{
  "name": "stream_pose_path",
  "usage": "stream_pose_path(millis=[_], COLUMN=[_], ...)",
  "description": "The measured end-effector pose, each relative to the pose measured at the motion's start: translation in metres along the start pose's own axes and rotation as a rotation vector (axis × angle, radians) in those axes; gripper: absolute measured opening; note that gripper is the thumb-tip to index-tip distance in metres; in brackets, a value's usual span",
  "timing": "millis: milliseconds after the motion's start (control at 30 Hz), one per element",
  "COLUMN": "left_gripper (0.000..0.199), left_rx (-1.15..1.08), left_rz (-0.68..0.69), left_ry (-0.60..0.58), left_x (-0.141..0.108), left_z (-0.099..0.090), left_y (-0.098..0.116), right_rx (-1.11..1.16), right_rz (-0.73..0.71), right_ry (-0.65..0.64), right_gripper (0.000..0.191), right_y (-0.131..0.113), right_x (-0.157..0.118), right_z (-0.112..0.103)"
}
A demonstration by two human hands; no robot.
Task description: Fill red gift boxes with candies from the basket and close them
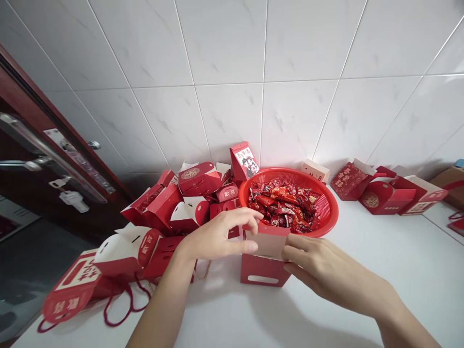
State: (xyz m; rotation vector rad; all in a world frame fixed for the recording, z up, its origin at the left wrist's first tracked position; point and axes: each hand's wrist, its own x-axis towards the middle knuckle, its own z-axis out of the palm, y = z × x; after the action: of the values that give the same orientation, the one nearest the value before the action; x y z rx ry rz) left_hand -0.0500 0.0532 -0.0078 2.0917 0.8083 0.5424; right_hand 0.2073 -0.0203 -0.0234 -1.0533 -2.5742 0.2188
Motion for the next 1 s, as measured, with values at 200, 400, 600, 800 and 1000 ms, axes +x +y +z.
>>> stream_pose_path(millis=[200,400,600,800,1000], left_gripper=[0.019,0.032,0.026,0.024,0.021], left_rx=[0.178,0.18,0.123,-0.012,-0.179], left_rz=[-0.064,-0.054,0.079,0.212,0.267], left_ry=[-0.096,-0.16,-0.211,-0.17,-0.025], left_x=[0.003,0.004,0.011,0.022,0.044], left_z=[0.01,0.018,0.014,0.0,-0.011], left_y=[0.001,0.005,0.007,0.002,-0.013], right_rx=[0.154,0.172,-0.045,-0.037,0.09], right_rz=[-0.042,0.34,0.69,0.683,0.605], right_ry=[-0.126,0.269,0.02,-0.049,-0.01], right_gripper=[0.012,0.024,0.023,0.021,0.025], right_y=[0.012,0.08,0.161,0.18,0.182], right_x=[-0.002,0.0,0.014,0.027,0.023], right_z=[-0.029,-0.054,-0.023,0.006,0.002])
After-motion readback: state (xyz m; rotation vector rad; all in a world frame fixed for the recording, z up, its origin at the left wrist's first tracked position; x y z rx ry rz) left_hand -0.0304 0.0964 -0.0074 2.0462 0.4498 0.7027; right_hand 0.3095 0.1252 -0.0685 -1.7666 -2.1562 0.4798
